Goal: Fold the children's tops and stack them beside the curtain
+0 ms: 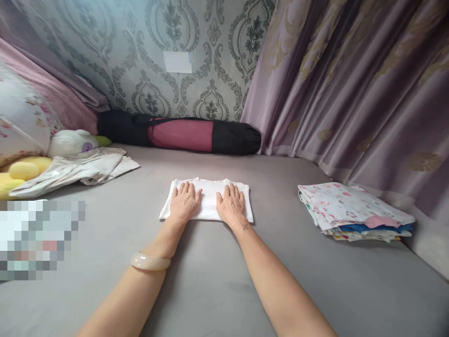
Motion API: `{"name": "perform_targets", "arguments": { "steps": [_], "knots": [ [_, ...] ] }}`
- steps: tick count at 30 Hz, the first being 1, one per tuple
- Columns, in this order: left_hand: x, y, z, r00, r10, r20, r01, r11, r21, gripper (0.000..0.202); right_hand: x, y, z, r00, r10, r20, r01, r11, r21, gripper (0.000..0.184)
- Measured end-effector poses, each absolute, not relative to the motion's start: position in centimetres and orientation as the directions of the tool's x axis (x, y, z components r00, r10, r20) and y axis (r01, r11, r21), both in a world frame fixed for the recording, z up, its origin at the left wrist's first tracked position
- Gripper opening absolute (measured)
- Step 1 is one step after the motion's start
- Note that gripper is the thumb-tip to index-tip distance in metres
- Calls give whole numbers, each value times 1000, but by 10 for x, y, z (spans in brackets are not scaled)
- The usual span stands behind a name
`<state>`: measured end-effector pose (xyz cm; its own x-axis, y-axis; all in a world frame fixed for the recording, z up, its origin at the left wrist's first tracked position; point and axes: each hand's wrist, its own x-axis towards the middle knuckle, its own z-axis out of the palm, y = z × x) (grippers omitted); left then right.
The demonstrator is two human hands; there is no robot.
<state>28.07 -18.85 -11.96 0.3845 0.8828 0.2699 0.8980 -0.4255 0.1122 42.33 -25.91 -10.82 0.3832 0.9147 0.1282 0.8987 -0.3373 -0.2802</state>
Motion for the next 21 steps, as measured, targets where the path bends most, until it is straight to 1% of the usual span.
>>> {"name": "perform_targets", "arguments": {
  "steps": [6, 10, 14, 17, 21],
  "knots": [
    [282, -190, -117, 387, 870, 304, 894, -435, 107, 46, 423, -260, -106, 379, 916, 128, 901, -334, -277, 58],
    [286, -193, -116, 480, 810, 336, 833, -541, 116, 45, 420, -260, -104, 322, 937, 132, 920, -277, -277, 54],
    [291, -197, -117, 575, 760, 302, 774, -625, 99, 44, 415, -260, -102, 268, 955, 126, 934, -226, -277, 53],
    [293, -198, -117, 576, 771, 272, 782, -617, 91, 45, 414, -260, -103, 267, 959, 98, 932, -231, -280, 54],
    [293, -199, -117, 573, 778, 258, 787, -610, 90, 45, 414, -260, -104, 265, 958, 109, 934, -227, -277, 54]
  ]
}}
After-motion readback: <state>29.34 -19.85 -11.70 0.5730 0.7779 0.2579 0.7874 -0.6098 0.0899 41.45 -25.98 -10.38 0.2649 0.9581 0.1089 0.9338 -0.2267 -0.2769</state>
